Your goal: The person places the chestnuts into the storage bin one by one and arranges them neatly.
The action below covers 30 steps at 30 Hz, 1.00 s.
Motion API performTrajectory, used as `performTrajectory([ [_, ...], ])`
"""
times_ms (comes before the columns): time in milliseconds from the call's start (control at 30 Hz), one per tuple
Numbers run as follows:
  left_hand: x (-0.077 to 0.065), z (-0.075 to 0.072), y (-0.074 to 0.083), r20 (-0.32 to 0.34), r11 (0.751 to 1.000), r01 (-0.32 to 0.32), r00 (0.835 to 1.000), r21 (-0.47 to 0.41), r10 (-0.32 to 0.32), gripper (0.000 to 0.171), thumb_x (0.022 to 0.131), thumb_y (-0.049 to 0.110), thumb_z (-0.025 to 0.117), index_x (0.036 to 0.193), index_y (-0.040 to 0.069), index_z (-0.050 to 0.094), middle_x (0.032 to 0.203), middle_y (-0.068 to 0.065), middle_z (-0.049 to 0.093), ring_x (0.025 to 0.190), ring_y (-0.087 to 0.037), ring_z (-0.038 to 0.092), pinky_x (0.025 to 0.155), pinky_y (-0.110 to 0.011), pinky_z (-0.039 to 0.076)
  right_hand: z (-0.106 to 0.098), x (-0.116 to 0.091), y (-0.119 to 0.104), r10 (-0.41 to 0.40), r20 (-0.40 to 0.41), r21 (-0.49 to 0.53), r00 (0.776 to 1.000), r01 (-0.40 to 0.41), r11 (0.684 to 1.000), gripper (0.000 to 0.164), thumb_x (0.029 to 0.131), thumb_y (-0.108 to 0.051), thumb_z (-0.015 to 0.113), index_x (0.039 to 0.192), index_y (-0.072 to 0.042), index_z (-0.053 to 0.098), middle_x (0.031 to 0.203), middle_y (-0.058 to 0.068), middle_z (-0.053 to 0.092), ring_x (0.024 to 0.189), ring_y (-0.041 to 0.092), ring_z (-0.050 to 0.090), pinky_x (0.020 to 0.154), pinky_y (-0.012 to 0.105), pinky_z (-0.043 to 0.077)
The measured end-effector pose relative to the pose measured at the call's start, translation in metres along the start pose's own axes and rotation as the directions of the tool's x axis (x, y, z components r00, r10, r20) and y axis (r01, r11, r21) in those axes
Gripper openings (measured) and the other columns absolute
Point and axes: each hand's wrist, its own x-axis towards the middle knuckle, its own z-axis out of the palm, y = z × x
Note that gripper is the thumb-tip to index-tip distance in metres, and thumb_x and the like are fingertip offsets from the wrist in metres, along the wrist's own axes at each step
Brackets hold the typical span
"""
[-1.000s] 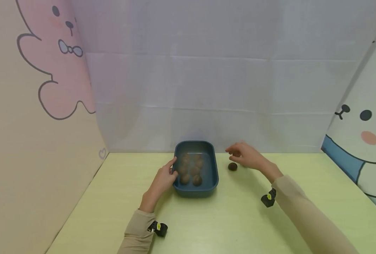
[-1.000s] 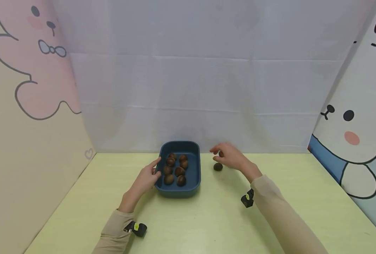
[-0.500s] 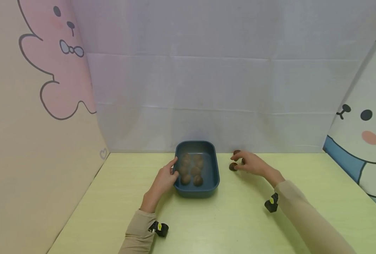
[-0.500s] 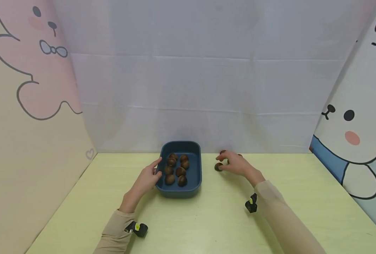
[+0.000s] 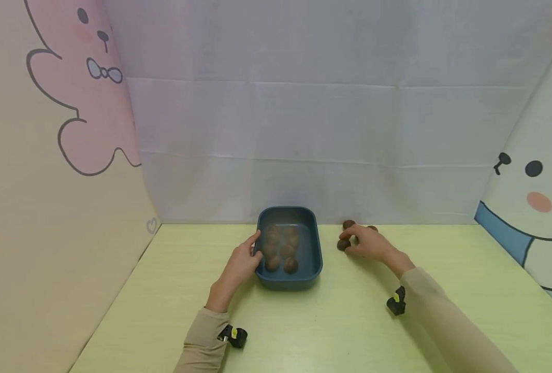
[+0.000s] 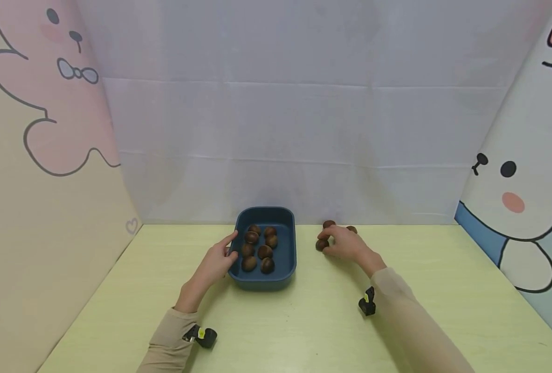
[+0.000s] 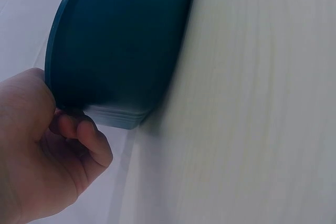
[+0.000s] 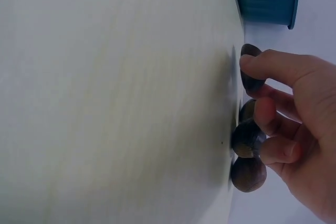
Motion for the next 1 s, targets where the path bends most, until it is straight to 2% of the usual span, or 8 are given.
performTrajectory([
  [133,0.0,0.0,0.0,-0.004,1.0,-0.003,1.0,0.004,0.003,0.067,0.089,0.007,0.049,0.155,0.012,0.036,0.052,0.006,0.03,0.047,-0.011,0.026,0.047,-0.023,0.026,-0.008,0.002,-0.005,-0.015,-0.003,0.023,1.0,0.015,1.0,0.036,0.084,-0.014,0.074,0.118,-0.004,0.07,0.114,0.012,0.07,0.106,0.031,0.065,0.089,0.048,0.052],
  [367,-0.001,0.0,0.0,-0.008,1.0,0.002,1.0,0.006,-0.002,0.067,0.09,0.008,0.049,0.155,0.013,0.036,0.052,0.006,0.031,0.047,-0.011,0.027,0.047,-0.023,0.026,-0.024,0.015,-0.024,-0.104,-0.043,0.05,0.994,0.106,0.993,0.036,0.087,-0.017,0.072,0.119,-0.001,0.069,0.114,0.013,0.069,0.102,0.033,0.065,0.09,0.051,0.05],
  [533,-0.001,-0.001,0.0,-0.006,1.0,0.004,1.0,0.003,-0.004,0.067,0.09,0.007,0.049,0.155,0.013,0.036,0.052,0.006,0.031,0.047,-0.011,0.027,0.047,-0.023,0.027,-0.031,0.028,-0.041,-0.114,-0.064,0.062,0.991,0.117,0.991,0.037,0.087,-0.018,0.073,0.121,-0.004,0.068,0.114,0.012,0.068,0.101,0.036,0.065,0.089,0.05,0.051],
  [700,0.001,0.002,0.0,-0.008,1.0,-0.008,1.0,0.007,0.008,0.066,0.09,0.008,0.05,0.155,0.011,0.036,0.053,0.006,0.031,0.047,-0.01,0.028,0.047,-0.022,0.028,-0.036,0.041,-0.055,-0.134,-0.066,0.039,0.989,0.136,0.99,0.036,0.088,-0.019,0.073,0.122,-0.007,0.069,0.113,0.009,0.069,0.111,0.035,0.063,0.095,0.05,0.049],
  [1000,-0.001,0.001,0.001,-0.006,1.0,-0.017,1.0,-0.004,0.017,0.067,0.089,0.007,0.048,0.155,0.009,0.036,0.052,0.005,0.032,0.046,-0.01,0.027,0.046,-0.022,0.027,-0.031,0.07,-0.075,-0.152,-0.018,0.006,0.988,0.152,0.988,0.036,0.089,-0.023,0.072,0.122,-0.008,0.069,0.114,0.008,0.069,0.113,0.033,0.062,0.097,0.049,0.048],
])
